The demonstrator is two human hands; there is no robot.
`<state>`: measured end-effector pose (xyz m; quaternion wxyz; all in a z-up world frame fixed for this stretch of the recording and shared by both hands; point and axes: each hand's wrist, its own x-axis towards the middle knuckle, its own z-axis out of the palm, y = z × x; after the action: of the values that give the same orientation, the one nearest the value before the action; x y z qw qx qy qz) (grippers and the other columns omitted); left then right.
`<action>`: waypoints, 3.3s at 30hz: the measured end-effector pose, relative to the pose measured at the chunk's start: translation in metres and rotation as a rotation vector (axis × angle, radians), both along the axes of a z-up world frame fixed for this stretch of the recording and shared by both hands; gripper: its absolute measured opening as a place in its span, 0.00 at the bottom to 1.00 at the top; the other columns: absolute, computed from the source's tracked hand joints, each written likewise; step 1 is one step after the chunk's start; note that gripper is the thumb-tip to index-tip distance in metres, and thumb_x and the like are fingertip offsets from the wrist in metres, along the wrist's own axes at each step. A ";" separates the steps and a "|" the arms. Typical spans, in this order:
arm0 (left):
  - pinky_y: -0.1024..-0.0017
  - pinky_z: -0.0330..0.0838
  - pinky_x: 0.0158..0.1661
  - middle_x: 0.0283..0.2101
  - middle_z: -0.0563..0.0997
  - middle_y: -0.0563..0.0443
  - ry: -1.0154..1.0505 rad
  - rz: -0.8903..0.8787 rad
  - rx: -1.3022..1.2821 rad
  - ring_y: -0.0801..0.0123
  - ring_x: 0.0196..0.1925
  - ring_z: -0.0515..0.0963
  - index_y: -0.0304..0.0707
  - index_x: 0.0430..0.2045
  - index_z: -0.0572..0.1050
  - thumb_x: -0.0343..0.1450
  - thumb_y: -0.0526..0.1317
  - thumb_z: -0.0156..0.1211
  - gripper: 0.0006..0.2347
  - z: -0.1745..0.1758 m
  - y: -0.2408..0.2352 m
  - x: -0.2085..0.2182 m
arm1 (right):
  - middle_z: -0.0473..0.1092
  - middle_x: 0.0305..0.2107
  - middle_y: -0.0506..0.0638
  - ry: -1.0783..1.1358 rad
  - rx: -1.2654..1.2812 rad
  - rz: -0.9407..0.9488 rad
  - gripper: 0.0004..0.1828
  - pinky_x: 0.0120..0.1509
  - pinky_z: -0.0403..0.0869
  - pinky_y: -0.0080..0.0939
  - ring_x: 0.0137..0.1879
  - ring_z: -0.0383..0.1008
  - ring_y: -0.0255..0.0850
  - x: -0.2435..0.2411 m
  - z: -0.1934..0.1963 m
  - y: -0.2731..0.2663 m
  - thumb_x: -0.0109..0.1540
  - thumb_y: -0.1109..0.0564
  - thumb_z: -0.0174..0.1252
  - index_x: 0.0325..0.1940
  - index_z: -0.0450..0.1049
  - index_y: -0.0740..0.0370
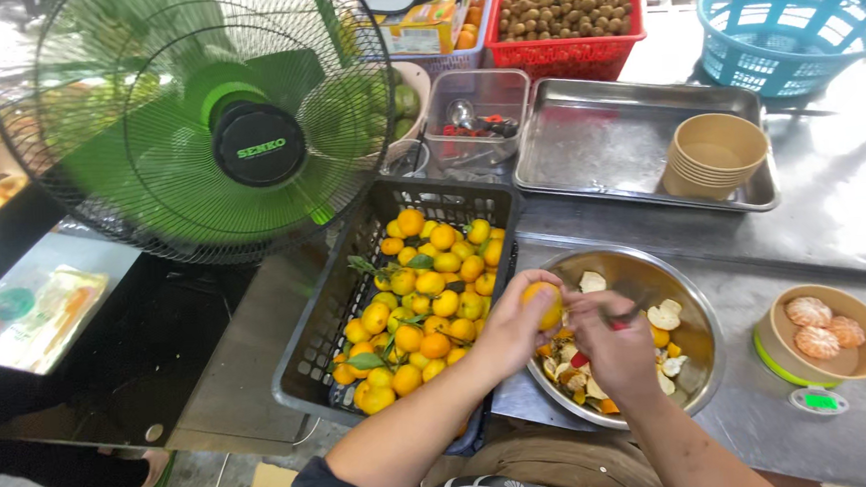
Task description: The person peels citrus fruits by hand and places the peeled segments into a small paper cup while putting the peels into a metal bowl.
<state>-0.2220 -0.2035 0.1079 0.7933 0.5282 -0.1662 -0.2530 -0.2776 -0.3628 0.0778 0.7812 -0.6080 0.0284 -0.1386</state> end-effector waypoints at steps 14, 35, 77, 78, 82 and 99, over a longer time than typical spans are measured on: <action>0.78 0.62 0.25 0.42 0.77 0.48 0.657 -0.137 -0.391 0.72 0.27 0.69 0.44 0.46 0.69 0.79 0.58 0.42 0.18 0.008 -0.035 0.023 | 0.73 0.39 0.50 0.073 -0.726 0.009 0.36 0.45 0.72 0.35 0.43 0.74 0.36 -0.028 0.008 -0.097 0.65 0.54 0.56 0.75 0.53 0.66; 0.70 0.71 0.42 0.42 0.76 0.51 0.421 -0.004 -0.276 0.70 0.38 0.73 0.41 0.54 0.69 0.82 0.52 0.37 0.17 -0.040 -0.045 0.009 | 0.76 0.50 0.62 -0.043 -0.885 0.041 0.28 0.58 0.74 0.43 0.53 0.79 0.51 -0.022 0.023 -0.026 0.67 0.59 0.49 0.73 0.63 0.61; 0.72 0.75 0.45 0.55 0.79 0.44 0.276 -0.090 -0.087 0.69 0.51 0.79 0.39 0.55 0.68 0.81 0.53 0.36 0.20 -0.029 -0.038 0.021 | 0.57 0.21 0.42 0.285 0.001 0.250 0.29 0.27 0.60 0.31 0.24 0.55 0.29 -0.020 -0.028 -0.084 0.73 0.48 0.41 0.79 0.59 0.55; 0.72 0.75 0.47 0.57 0.78 0.45 0.278 -0.087 -0.171 0.69 0.53 0.79 0.40 0.57 0.68 0.80 0.52 0.39 0.19 -0.027 -0.038 0.023 | 0.58 0.22 0.42 0.339 0.080 0.265 0.29 0.28 0.60 0.30 0.24 0.56 0.29 -0.025 -0.021 -0.077 0.73 0.48 0.40 0.78 0.58 0.57; 0.69 0.73 0.57 0.57 0.73 0.49 -0.007 -0.217 -0.011 0.69 0.58 0.75 0.46 0.61 0.60 0.68 0.33 0.66 0.27 -0.012 -0.028 0.022 | 0.56 0.20 0.42 0.308 0.327 0.377 0.31 0.23 0.56 0.29 0.21 0.52 0.29 -0.030 0.002 -0.067 0.70 0.52 0.43 0.79 0.54 0.57; 0.68 0.74 0.54 0.48 0.81 0.46 -0.778 -0.083 0.664 0.62 0.52 0.80 0.43 0.59 0.74 0.62 0.38 0.77 0.28 0.038 -0.015 0.021 | 0.56 0.18 0.40 0.299 0.108 0.491 0.33 0.24 0.56 0.28 0.22 0.53 0.28 -0.031 -0.004 -0.063 0.71 0.55 0.41 0.82 0.47 0.50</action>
<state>-0.2008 -0.2187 0.1462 0.4516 0.7997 -0.3805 -0.1083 -0.3085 -0.4258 0.0734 0.8097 -0.5681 0.0027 0.1473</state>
